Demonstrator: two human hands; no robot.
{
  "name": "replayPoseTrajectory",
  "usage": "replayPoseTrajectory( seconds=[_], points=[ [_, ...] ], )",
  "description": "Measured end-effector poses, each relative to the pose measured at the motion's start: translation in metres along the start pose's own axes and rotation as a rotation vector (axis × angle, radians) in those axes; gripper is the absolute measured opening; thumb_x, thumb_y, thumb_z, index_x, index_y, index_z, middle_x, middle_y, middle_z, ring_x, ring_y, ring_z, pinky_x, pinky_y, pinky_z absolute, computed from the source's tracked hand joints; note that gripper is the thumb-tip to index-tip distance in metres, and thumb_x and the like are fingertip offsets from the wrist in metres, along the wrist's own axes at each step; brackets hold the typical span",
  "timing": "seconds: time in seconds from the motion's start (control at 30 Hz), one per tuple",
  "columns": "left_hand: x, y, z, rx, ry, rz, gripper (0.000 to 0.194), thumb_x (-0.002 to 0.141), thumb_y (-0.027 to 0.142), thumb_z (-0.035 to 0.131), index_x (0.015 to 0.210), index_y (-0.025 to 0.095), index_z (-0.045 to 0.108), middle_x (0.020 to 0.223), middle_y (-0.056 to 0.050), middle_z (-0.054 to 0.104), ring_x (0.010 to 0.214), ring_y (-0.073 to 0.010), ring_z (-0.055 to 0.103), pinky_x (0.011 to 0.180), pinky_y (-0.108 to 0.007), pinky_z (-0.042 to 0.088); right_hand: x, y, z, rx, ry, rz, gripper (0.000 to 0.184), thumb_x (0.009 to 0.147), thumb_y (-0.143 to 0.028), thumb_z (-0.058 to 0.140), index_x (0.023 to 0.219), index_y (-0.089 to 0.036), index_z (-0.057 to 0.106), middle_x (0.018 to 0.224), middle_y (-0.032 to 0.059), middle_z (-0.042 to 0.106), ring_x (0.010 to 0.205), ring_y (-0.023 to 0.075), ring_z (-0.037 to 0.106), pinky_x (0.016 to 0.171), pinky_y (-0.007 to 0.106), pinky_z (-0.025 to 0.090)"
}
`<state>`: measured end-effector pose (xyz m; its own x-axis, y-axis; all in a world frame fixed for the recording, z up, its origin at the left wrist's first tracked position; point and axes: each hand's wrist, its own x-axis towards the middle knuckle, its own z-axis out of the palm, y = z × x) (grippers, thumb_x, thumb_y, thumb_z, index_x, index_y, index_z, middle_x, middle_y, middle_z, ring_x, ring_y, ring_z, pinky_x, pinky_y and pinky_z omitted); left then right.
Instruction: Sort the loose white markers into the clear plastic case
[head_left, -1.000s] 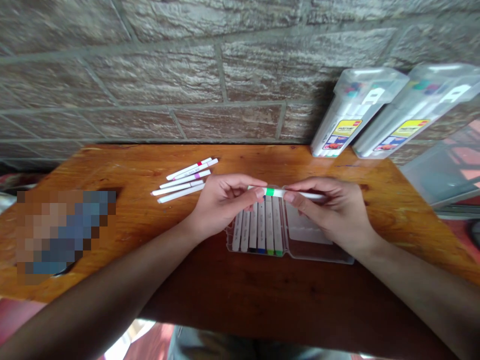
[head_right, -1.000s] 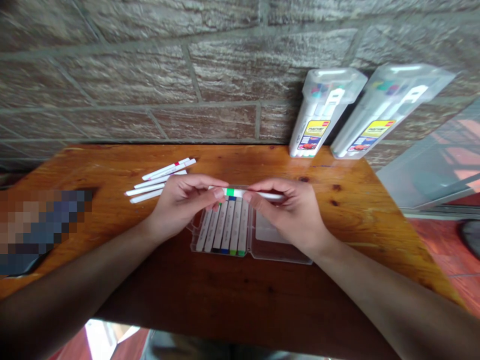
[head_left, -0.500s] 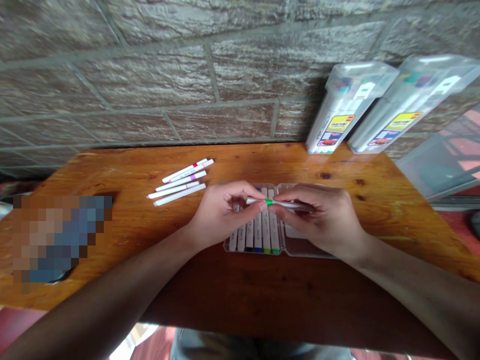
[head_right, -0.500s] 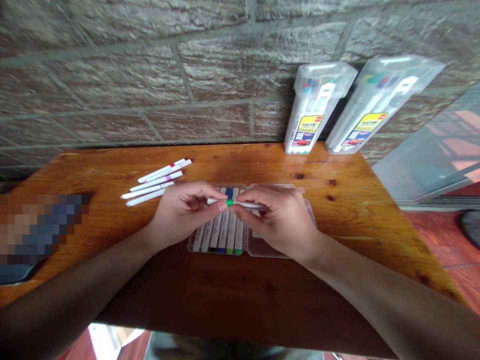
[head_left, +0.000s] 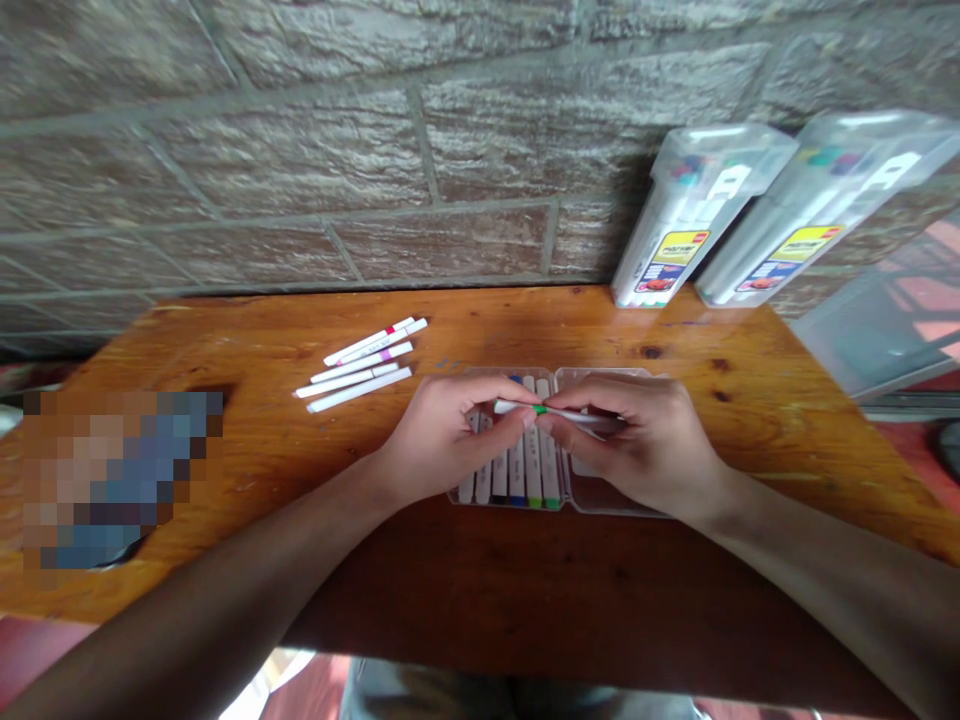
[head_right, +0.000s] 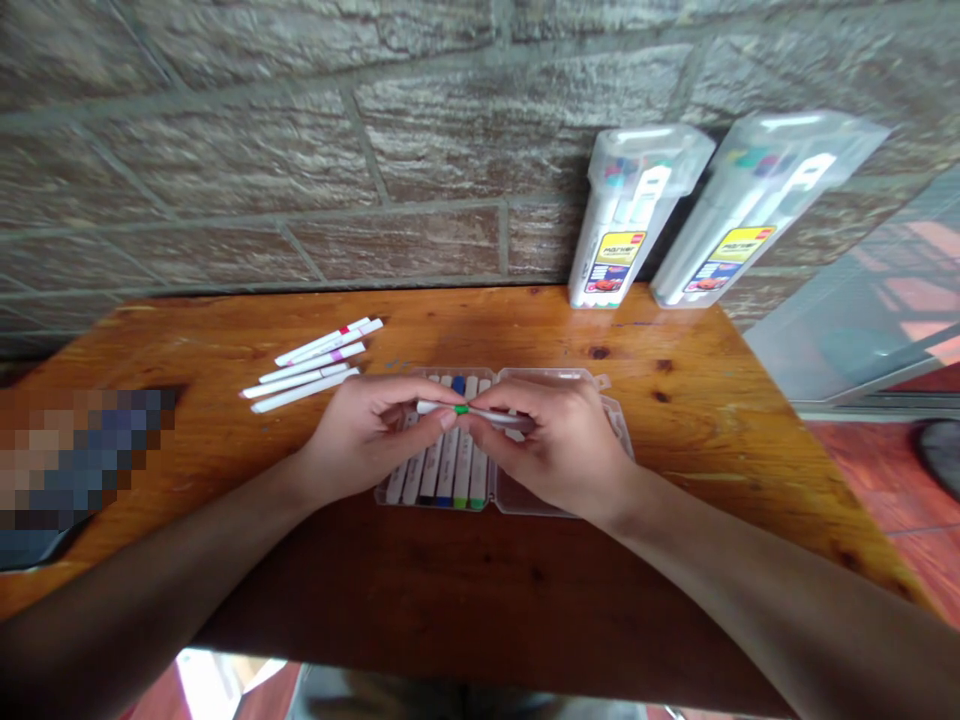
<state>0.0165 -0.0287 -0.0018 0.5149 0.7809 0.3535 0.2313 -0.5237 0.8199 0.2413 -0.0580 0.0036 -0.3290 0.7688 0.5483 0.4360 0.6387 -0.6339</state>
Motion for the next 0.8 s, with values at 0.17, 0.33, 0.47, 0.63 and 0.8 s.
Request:
replayPoseTrajectory(
  seconds=[0.17, 0.33, 0.47, 0.63, 0.8],
  points=[
    [0.0006, -0.0016, -0.0003, 0.036, -0.001, 0.042, 0.016, 0.098, 0.027, 0.071, 0.103, 0.017, 0.082, 0.09, -0.005, 0.082, 0.077, -0.0146, 0.074, 0.072, -0.022, 0.056, 0.0006, 0.0012, -0.0008, 0.002, -0.009, 0.019, 0.005, 0.094, -0.022, 0.078, 0.089, -0.022, 0.08, 0.075, 0.0011, 0.077, 0.06, 0.0142, 0.068, 0.058, 0.027, 0.05],
    [0.0005, -0.0038, 0.0002, -0.012, 0.009, 0.03, 0.016, 0.098, 0.027, 0.071, 0.104, 0.017, 0.081, 0.094, -0.006, 0.083, 0.08, -0.0159, 0.075, 0.073, -0.024, 0.057, -0.0004, 0.0026, 0.0001, 0.023, 0.011, 0.067, 0.001, 0.091, -0.024, 0.081, 0.092, -0.025, 0.081, 0.081, 0.0016, 0.081, 0.064, 0.0165, 0.072, 0.061, 0.028, 0.054],
    [0.0014, -0.0063, -0.0009, -0.044, 0.008, 0.001, 0.016, 0.097, 0.027, 0.072, 0.106, 0.017, 0.081, 0.096, -0.007, 0.083, 0.081, -0.0161, 0.075, 0.074, -0.023, 0.057, -0.0021, 0.0033, 0.0006, 0.056, 0.01, 0.107, 0.005, 0.09, -0.023, 0.083, 0.095, -0.026, 0.082, 0.089, 0.002, 0.084, 0.071, 0.0183, 0.076, 0.066, 0.029, 0.057],
    [0.0023, -0.0076, -0.0023, -0.075, 0.017, -0.012, 0.018, 0.097, 0.03, 0.073, 0.107, 0.017, 0.081, 0.097, -0.007, 0.083, 0.081, -0.0162, 0.074, 0.072, -0.023, 0.055, -0.0022, 0.003, 0.0, 0.113, 0.014, 0.118, 0.009, 0.091, -0.022, 0.082, 0.1, -0.025, 0.083, 0.094, 0.0025, 0.085, 0.077, 0.0188, 0.078, 0.071, 0.029, 0.059],
    [0.0022, -0.007, -0.0024, -0.126, 0.021, -0.054, 0.022, 0.097, 0.035, 0.073, 0.107, 0.018, 0.081, 0.098, -0.008, 0.082, 0.083, -0.018, 0.074, 0.073, -0.025, 0.056, -0.0002, 0.0022, 0.0007, 0.139, 0.025, 0.144, 0.006, 0.094, -0.027, 0.08, 0.098, -0.026, 0.085, 0.092, 0.0026, 0.085, 0.075, 0.0193, 0.078, 0.069, 0.03, 0.061]
  ],
)
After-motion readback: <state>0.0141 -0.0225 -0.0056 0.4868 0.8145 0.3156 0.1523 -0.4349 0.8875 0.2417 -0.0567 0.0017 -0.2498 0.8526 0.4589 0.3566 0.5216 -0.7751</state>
